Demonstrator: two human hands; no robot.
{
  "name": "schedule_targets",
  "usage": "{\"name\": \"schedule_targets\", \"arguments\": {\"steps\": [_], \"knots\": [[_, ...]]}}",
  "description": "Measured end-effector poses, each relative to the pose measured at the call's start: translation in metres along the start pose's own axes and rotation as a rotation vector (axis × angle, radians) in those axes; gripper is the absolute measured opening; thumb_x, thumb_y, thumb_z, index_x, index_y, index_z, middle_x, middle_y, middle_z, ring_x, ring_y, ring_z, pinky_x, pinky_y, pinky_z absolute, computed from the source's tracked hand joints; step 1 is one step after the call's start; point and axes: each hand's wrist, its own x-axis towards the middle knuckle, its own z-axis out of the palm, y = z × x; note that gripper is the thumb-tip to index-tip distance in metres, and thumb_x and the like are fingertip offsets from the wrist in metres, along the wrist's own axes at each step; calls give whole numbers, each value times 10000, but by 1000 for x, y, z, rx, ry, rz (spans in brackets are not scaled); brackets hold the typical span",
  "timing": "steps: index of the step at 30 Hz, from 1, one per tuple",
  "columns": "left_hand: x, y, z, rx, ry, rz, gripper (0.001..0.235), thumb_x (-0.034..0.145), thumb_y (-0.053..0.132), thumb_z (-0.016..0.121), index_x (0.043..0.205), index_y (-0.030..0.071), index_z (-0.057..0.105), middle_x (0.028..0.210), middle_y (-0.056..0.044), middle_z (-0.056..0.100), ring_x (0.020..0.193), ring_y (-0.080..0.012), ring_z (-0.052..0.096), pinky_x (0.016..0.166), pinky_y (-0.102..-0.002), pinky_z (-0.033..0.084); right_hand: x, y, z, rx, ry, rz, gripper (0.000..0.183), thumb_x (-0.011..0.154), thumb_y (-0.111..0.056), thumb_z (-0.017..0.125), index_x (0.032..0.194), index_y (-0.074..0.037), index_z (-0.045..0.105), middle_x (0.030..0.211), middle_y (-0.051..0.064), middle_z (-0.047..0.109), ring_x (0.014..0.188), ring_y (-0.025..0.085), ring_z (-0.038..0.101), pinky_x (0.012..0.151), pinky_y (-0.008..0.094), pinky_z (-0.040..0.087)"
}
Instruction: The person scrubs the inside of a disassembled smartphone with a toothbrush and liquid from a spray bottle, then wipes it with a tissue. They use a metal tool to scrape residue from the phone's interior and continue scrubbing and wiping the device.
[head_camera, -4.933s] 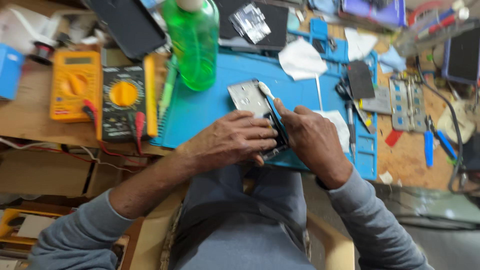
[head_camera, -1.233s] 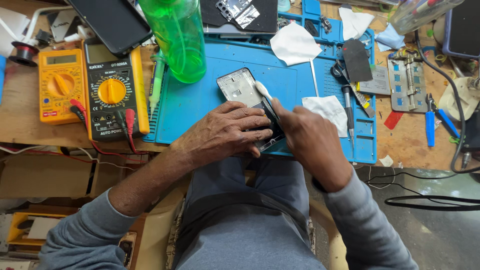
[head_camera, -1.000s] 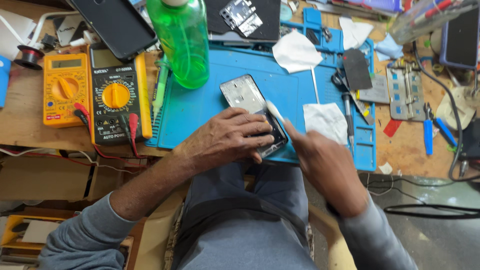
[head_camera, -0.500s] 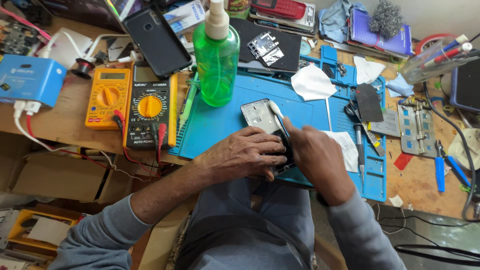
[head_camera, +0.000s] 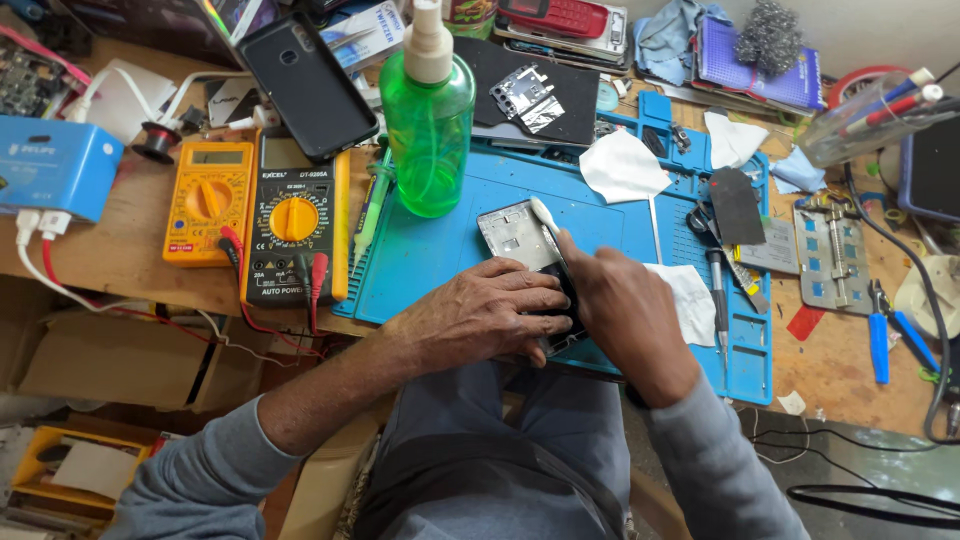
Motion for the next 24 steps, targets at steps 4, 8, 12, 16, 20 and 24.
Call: {"name": "schedule_targets", "arguments": {"steps": [4,8,12,16,20,24], "knots": [[0,2,0,-9,-11,-9,450,927,444,656,1294,184,675,1358,-19,637,1343,-209,554,1129,-408,413,6,2,1,11,0,-6,416,986,-136,548,1393,-192,615,755,160,614,628,393,633,551,510,488],[-2,0,3,11,18,-6,474,902,465,654,1279,178,670,1355,-25,635,1339,-225,548,1123,-420,408,-37,2,-11,22,-47,48,435,952,-153,566,1380,-215,612,754,152,612,617,392,633,538,513,487],[-2,-3,4,7,4,-5,488,900,468,654,1283,167,667,1349,-27,635,1342,-226,546,1119,-414,414,-62,1,-21,10,-141,174,495,942,-208,587,1428,-306,596,732,138,610,600,375,648,553,521,494],[2,2,-1,7,14,3,470,909,452,665,1284,168,668,1360,-27,636,1346,-221,544,1120,-413,416,-30,2,-10,-2,-10,8,448,962,-143,556,1403,-205,603,750,154,610,611,398,628,527,523,488],[4,3,-5,24,-9,7,473,906,442,674,1290,167,674,1350,-32,638,1340,-218,546,1107,-406,423,6,6,2,-7,6,-5,419,990,-147,552,1400,-221,605,774,157,622,637,401,625,543,518,490],[0,1,4,35,-1,-9,485,904,464,670,1293,174,678,1364,-29,636,1341,-217,545,1116,-411,418,-32,14,-8,11,-50,0,448,986,-143,569,1429,-202,604,750,159,609,622,385,617,541,511,477]]}}
